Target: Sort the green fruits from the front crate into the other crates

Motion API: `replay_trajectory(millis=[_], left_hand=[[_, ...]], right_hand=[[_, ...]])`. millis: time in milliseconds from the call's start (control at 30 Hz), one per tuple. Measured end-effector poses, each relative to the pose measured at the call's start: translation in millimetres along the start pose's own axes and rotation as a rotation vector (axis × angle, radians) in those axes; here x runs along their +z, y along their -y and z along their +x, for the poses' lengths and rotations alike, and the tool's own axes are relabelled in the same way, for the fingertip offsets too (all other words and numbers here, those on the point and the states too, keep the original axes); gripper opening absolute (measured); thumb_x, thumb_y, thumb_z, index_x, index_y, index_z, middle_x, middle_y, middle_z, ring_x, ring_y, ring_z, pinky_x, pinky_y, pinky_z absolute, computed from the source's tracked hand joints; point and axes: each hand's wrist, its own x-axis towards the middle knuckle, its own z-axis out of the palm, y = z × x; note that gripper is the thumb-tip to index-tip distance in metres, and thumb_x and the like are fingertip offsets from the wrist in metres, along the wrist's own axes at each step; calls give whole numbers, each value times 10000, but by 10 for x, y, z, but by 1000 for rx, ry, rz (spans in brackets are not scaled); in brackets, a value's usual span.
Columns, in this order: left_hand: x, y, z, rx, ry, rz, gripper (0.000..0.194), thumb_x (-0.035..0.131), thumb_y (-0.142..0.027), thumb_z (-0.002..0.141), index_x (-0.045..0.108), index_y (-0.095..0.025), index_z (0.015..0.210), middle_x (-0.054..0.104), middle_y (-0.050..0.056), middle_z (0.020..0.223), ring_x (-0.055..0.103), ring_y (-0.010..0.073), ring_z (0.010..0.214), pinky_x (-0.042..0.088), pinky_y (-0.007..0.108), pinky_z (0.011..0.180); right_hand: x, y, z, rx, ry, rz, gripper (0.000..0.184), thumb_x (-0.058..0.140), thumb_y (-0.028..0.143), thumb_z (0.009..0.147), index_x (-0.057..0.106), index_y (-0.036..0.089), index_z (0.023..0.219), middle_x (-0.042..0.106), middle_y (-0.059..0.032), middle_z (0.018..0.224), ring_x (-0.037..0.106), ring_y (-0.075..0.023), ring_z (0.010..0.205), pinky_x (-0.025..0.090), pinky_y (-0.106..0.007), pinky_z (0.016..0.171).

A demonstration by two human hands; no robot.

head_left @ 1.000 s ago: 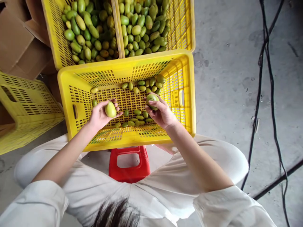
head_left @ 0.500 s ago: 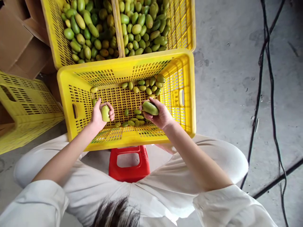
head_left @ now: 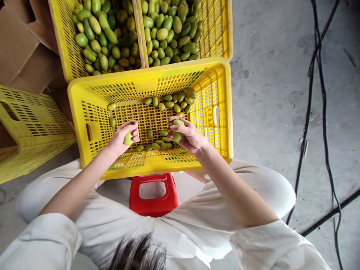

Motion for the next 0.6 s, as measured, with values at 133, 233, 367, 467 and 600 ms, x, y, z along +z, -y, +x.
replay_trajectory(millis=[133, 233, 367, 467, 600], left_hand=[[17, 2, -10, -66, -107, 96, 230, 627, -248, 771, 572, -134, 579, 449, -21, 452, 407, 66, 379, 330, 194, 395], [25, 7, -11, -76, -171, 117, 292, 559, -245, 811, 565, -136, 541, 452, -1, 437, 407, 77, 368, 327, 204, 378], [49, -32, -18, -131, -178, 5, 378, 455, -315, 884, 597, -126, 589, 514, 37, 487, 480, 112, 417, 409, 233, 408], [78, -76, -53, -175, -122, -78, 226, 510, -277, 852, 651, -111, 790, 661, 84, 719, 654, 191, 647, 564, 336, 608], [100, -91, -109, -131, 15, -7, 209, 656, -139, 748, 641, -140, 956, 701, 77, 893, 700, 217, 811, 589, 352, 731]], right_hand=[[-17, -37, 0, 44, 25, -34, 319, 859, 262, 617, 578, 162, 727, 525, 40, 629, 465, -69, 518, 327, -174, 394], [-45, -53, 21, 113, 40, -30, 328, 804, 391, 708, 571, 160, 688, 505, 34, 586, 415, -58, 453, 274, -175, 348], [-70, -59, 60, 150, 55, 12, 338, 634, 472, 842, 582, 172, 694, 525, 14, 559, 446, -86, 439, 315, -192, 345], [-56, -25, 60, 40, 39, 75, 210, 570, 373, 848, 640, 177, 820, 647, -27, 704, 604, -141, 618, 508, -241, 515], [-6, 52, 8, -36, 63, 86, 214, 587, 270, 753, 655, 190, 940, 724, -64, 944, 677, -224, 909, 586, -370, 794]])
